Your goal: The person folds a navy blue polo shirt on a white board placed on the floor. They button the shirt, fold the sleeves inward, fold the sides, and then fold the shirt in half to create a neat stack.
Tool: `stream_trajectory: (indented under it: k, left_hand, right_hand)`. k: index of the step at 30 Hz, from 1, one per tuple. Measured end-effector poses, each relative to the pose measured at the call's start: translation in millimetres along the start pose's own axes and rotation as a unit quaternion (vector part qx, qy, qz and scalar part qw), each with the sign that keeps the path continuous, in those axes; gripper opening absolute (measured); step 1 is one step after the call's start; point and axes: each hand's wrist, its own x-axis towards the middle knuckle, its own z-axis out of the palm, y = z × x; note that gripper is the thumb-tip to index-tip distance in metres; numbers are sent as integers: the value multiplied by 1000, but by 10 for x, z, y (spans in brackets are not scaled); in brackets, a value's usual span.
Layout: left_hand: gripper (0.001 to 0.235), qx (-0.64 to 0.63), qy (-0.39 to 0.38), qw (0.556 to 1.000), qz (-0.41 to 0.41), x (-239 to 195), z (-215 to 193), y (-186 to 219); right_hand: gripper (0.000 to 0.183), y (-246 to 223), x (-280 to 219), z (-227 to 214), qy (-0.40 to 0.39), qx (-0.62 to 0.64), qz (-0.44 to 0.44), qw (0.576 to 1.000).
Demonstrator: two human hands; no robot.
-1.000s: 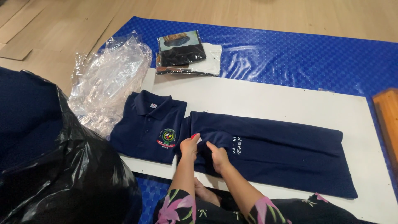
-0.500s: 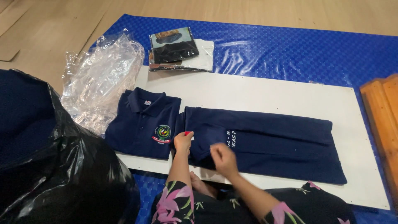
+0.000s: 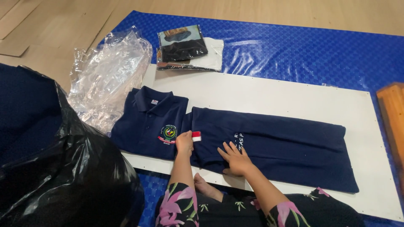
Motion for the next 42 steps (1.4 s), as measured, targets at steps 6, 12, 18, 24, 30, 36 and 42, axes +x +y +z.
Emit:
stream_trajectory:
  k: [6, 12, 18, 24, 30, 36, 42]
  left_hand:
    - [24, 204, 167, 949, 175, 183, -96, -31]
    - [55, 213, 49, 973, 78, -375, -331, 575]
    - [63, 322, -25, 943, 80, -370, -207, 414]
    - [66, 387, 12, 914, 121, -709, -297, 663]
    - [24, 319, 241, 708, 582, -451, 172, 605]
    - [77, 545, -82, 744, 378, -639, 105, 1077]
    - [70, 530, -145, 788, 278, -488, 72, 1407]
  right_hand:
    - [98, -12, -10, 12, 11, 10, -4, 1000]
    - [99, -62, -72, -30, 5, 18, -7, 1000]
    - [100, -69, -90, -43, 4, 28, -3, 1000]
    - [99, -38, -112, -91, 13, 44, -13, 999]
    - [47, 380, 731, 67, 481, 96, -22, 871]
    - [71, 430, 1090, -31, 291, 31, -1, 956]
    - [78, 434, 1047, -24, 234, 59, 29, 970]
